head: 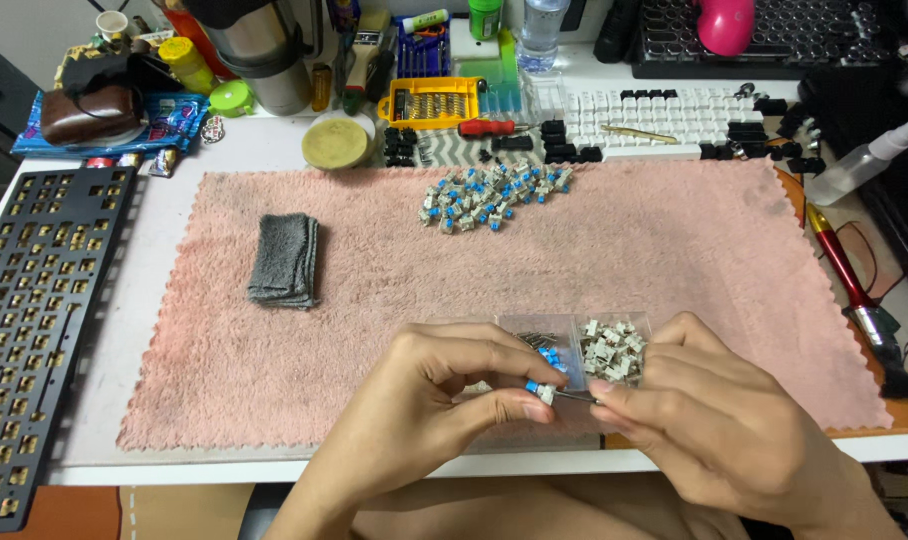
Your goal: The person assembles mechanical keyboard switches by inserting blue stems into white housings using a small metal tool. They repeatedly pick up components from a clear container, align them, and press them together, placing the finished switches on a pink mat.
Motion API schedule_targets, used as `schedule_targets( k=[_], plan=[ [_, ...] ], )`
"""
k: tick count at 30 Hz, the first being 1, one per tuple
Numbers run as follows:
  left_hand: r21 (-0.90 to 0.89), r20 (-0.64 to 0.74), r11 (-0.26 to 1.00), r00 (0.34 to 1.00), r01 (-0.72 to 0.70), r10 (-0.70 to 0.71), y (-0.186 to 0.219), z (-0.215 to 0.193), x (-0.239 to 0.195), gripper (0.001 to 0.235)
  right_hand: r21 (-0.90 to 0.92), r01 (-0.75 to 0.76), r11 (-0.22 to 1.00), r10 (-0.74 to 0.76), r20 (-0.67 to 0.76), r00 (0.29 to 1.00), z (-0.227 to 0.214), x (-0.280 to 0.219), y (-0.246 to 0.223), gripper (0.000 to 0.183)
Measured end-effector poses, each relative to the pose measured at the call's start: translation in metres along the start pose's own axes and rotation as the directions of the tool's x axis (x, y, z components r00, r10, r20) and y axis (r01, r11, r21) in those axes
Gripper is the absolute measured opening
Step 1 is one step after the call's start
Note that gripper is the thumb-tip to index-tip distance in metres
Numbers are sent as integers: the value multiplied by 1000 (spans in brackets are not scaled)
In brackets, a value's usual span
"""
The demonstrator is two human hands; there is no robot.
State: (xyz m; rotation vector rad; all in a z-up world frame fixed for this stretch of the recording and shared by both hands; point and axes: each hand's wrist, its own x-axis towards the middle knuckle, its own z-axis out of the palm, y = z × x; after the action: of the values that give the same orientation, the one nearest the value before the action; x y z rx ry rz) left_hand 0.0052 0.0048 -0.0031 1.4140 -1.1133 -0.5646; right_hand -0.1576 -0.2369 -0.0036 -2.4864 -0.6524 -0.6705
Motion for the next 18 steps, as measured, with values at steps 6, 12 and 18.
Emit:
schedule_targets(
  k=[6,12,18],
  plan=[
    [16,-155,998,986,-56,58,-3,5,4,25,43,-176,984,181,-203,962,4,13,-9,15],
    [-260,-237,964,971,-60,-4,-12,14,2,26,36,-304,952,304,-234,923,2,10,-8,14],
    [-131,-297,990,955,-55,14,-10,12,5,16,62,-305,950,310,-245,918,8,18,-13,14]
  ],
)
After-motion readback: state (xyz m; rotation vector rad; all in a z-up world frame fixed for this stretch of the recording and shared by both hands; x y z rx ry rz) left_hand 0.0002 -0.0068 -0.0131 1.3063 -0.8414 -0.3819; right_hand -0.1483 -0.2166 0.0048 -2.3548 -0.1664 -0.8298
